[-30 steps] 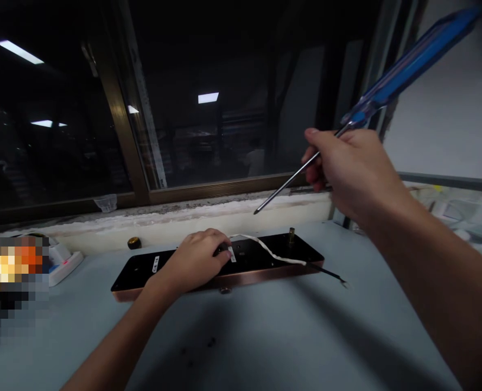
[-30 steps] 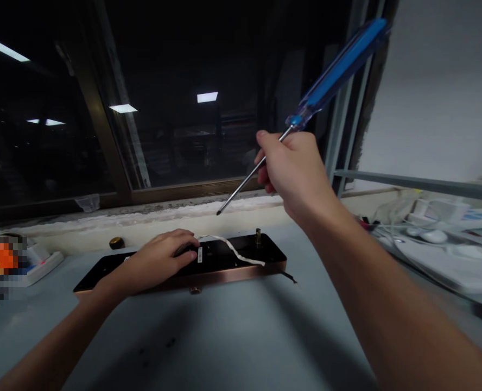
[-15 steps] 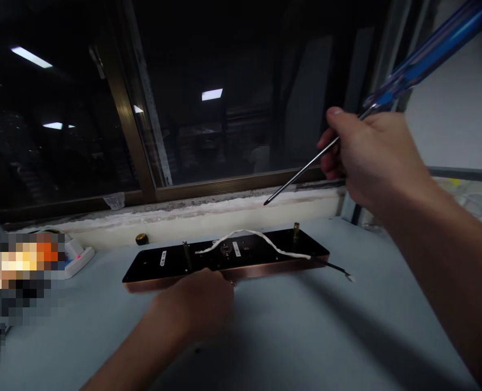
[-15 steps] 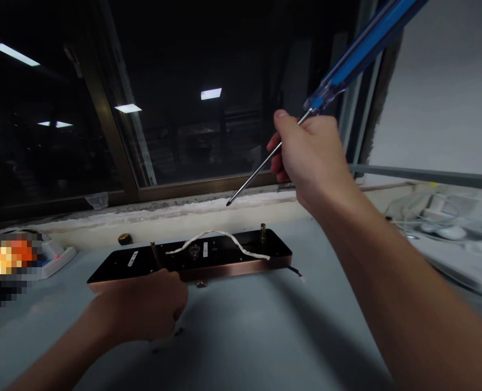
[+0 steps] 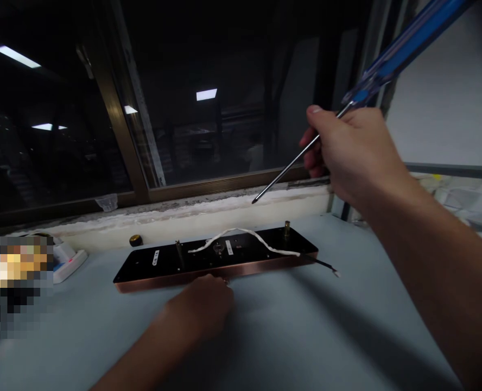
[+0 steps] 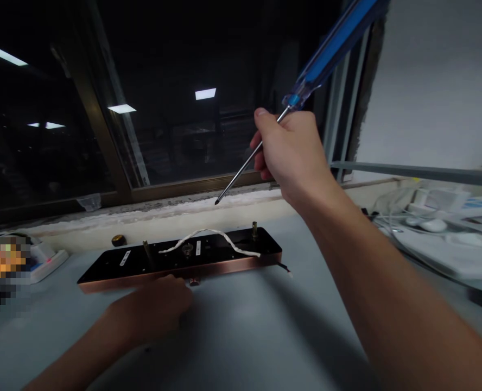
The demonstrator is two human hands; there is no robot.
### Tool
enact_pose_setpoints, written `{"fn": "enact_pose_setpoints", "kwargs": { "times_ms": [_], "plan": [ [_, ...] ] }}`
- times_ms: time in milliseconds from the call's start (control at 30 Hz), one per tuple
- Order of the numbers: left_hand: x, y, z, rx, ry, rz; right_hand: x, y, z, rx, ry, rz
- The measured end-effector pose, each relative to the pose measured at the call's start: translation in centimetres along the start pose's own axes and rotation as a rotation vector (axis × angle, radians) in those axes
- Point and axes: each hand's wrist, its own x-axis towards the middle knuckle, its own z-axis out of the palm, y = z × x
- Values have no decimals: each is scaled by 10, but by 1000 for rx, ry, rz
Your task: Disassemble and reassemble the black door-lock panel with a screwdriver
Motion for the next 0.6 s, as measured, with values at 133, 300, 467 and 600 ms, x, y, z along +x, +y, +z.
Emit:
{"fn": "enact_pose_setpoints", "kwargs": {
  "times_ms": [133, 300, 467, 600],
  "plan": [
    [-1, -1, -11, -76, 19, 44, -3, -1, 0, 60, -81, 23],
    [-10, -15, -41, -321, 220, 72, -9, -6, -1, 223, -199, 43],
    [-18, -44, -53, -759, 370, 41, -18, -12, 5, 324, -277, 23],
    [-17, -57, -52, -1112, 615, 135, -26, -16, 12, 371, -316, -8]
  ]
}}
